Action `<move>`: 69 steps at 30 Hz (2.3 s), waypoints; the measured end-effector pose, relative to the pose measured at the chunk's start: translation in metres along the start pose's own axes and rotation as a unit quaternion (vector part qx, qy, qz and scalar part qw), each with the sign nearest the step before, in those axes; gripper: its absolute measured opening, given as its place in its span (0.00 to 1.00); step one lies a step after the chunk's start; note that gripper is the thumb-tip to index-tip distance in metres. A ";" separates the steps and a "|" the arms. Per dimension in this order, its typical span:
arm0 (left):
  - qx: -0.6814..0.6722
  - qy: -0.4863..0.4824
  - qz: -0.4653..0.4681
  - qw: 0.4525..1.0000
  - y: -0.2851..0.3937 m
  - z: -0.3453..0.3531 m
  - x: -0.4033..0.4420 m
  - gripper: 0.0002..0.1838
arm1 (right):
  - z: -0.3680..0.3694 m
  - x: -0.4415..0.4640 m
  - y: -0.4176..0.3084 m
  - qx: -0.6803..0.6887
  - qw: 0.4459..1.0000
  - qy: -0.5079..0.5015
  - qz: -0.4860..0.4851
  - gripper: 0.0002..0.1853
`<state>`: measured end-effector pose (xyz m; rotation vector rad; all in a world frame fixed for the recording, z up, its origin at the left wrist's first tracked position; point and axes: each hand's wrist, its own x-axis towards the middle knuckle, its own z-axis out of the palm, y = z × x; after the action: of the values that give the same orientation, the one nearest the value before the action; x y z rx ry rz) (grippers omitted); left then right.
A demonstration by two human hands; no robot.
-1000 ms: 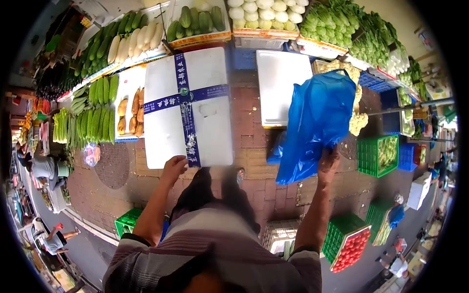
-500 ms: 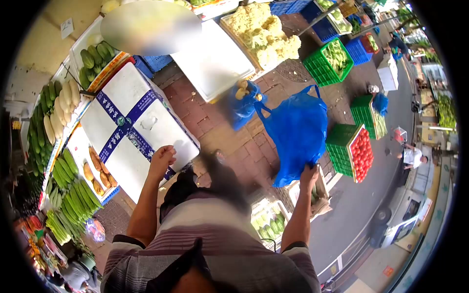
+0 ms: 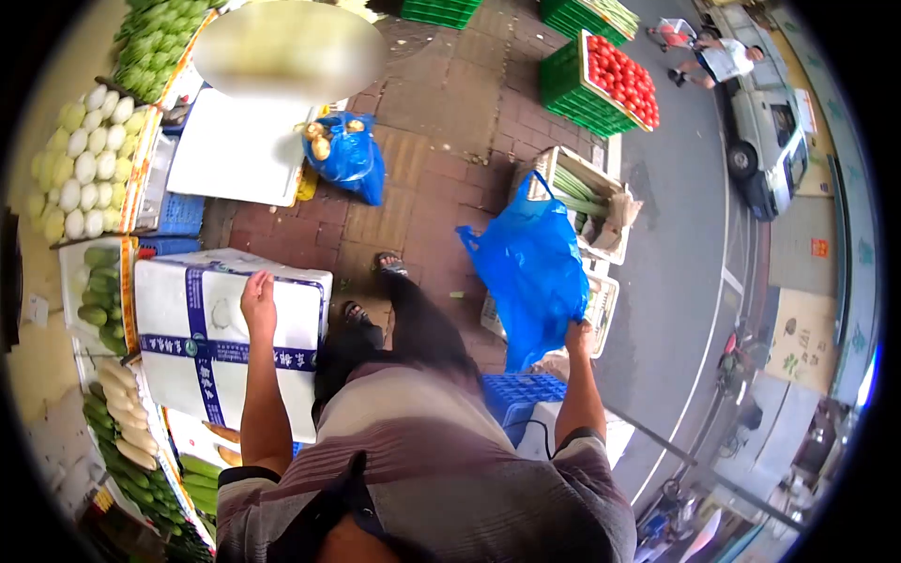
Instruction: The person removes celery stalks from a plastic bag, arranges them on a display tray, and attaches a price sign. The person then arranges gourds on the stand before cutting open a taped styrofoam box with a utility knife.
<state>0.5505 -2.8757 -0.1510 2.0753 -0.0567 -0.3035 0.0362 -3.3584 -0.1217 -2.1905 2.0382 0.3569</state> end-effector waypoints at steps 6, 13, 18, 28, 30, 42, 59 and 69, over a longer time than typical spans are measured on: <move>0.177 -0.043 0.068 0.981 -0.022 0.030 0.023 0.15 | 0.027 -0.057 0.098 0.035 0.993 0.043 0.101 0.25; 0.422 -0.122 0.128 0.889 -0.012 0.045 0.009 0.15 | 0.016 -0.095 0.170 0.202 0.914 0.127 0.327 0.16; 0.489 -0.083 0.146 0.856 -0.026 0.058 0.008 0.15 | 0.017 -0.118 0.194 0.279 0.861 0.170 0.389 0.08; 0.558 -0.086 0.139 0.814 -0.022 0.063 0.004 0.22 | 0.026 -0.245 0.246 0.451 0.724 0.237 0.465 0.19; 0.557 -0.087 0.170 0.809 -0.035 0.059 0.008 0.23 | 0.023 -0.285 0.237 0.472 0.713 0.250 0.455 0.17; 0.573 -0.143 0.128 0.797 -0.033 0.054 0.015 0.30 | 0.035 -0.403 0.346 0.622 0.499 0.389 0.462 0.12; 0.354 -0.172 0.013 0.919 -0.063 0.114 -0.189 0.29 | 0.055 -0.288 0.658 0.749 0.369 0.488 0.256 0.16; 0.316 -0.316 -0.091 0.890 -0.004 0.177 -0.213 0.25 | 0.156 -0.196 0.570 0.388 0.804 0.118 0.434 0.42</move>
<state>0.3022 -2.9890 -0.1973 2.5324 -0.4023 -1.2053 -0.5558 -3.1763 -0.1841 -0.7818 2.5442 -0.6286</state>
